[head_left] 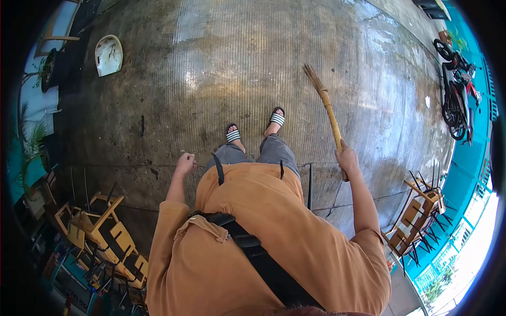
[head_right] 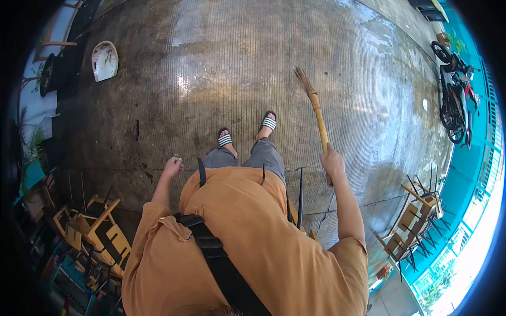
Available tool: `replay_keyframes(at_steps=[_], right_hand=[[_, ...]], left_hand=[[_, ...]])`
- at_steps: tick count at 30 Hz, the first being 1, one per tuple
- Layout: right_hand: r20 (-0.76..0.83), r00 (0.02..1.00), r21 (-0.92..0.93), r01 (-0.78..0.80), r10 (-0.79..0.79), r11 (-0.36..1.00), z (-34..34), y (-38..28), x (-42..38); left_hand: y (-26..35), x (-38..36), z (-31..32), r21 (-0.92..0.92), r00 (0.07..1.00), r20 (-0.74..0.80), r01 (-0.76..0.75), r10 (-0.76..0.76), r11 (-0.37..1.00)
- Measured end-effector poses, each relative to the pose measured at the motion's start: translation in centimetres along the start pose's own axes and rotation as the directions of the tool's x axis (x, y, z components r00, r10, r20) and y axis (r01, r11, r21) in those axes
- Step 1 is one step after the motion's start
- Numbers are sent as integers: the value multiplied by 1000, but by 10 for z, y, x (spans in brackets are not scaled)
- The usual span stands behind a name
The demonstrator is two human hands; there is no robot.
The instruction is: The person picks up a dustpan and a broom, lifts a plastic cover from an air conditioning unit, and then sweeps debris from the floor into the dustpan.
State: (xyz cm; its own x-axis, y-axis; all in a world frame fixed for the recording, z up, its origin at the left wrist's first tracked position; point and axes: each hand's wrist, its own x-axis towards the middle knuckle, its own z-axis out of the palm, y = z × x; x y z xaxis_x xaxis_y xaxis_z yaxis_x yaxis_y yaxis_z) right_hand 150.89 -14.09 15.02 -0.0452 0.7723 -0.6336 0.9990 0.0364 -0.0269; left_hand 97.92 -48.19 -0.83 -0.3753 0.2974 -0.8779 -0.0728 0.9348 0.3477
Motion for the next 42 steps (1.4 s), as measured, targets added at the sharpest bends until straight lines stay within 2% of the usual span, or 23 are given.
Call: replay_keyframes(at_steps=[2,4,6,7,9,10,11,13,17,19,20,22,23,25,26,28,31,32,34,36,38,39,42], right_hand=[[43,999,-47,23,-21,999,19,-36,2],[69,990,-159,129,-119,979,46,-81,-5],[109,933,-136,356,-343,925,96,-112,0],[113,930,-143,365,-351,920,93,-136,-13],[391,874,241,206,-289,948,59,-188,-47],[428,851,339,161,-304,927,51,-191,-54],[437,842,325,181,-317,928,46,-188,-61],[316,866,217,331,-387,918,44,-189,-70],[230,890,133,373,-395,918,44,-205,-74],[308,938,19,163,-161,986,37,-234,-83],[300,942,17,153,-151,988,54,-230,-68],[305,909,-247,365,-285,898,100,-213,-32],[291,917,-243,347,-273,906,85,-213,-39],[420,860,145,252,-290,957,36,-219,-70],[402,875,157,225,-270,962,33,-212,-74],[443,846,395,112,-296,912,25,-195,-81],[338,897,462,105,-285,881,10,-196,-105],[341,894,498,89,-289,863,26,-178,-92],[297,927,555,28,-230,831,41,-148,-80],[253,954,616,-30,-162,787,43,-118,-81],[247,969,735,-173,-21,656,42,-87,-85],[233,972,761,-188,8,620,50,-63,-81],[332,943,810,-307,40,500,74,10,-75]], left_hand=[[6,-6,-7,-26,1000,-20,-7,6,1000],[10,-9,-13,-16,995,-42,-92,91,996],[15,-21,-16,-47,994,-59,-96,93,994],[13,-24,-20,-67,993,-65,-104,100,992],[-19,-10,-25,-138,994,-57,-100,93,985],[-47,-7,-26,-223,995,-55,-90,79,971],[-61,-7,-27,-243,995,-69,-81,66,967],[-87,-11,-34,-198,995,-103,-29,8,980],[-134,-11,-41,-237,995,-61,57,-74,970],[-147,-16,-35,-370,985,-63,127,-161,920],[-149,-19,-33,-367,987,-54,122,-152,922],[-149,-24,-29,-368,985,-55,132,-163,920],[-150,-22,-28,-357,988,-47,120,-146,926],[-152,-14,-22,-360,990,-12,128,-141,924],[-152,-9,-19,-336,993,5,112,-117,935],[-145,2,-15,-357,992,22,127,-127,926],[-115,14,-19,-206,995,59,92,-81,974],[-103,18,-18,-165,996,76,68,-56,984],[-76,28,-14,-241,993,87,104,-85,965],[-43,36,-10,-160,994,99,52,-36,986],[-2,41,1,-76,994,112,-7,15,997],[19,41,7,-30,993,117,-23,26,999],[75,45,31,90,985,165,-71,56,993]])
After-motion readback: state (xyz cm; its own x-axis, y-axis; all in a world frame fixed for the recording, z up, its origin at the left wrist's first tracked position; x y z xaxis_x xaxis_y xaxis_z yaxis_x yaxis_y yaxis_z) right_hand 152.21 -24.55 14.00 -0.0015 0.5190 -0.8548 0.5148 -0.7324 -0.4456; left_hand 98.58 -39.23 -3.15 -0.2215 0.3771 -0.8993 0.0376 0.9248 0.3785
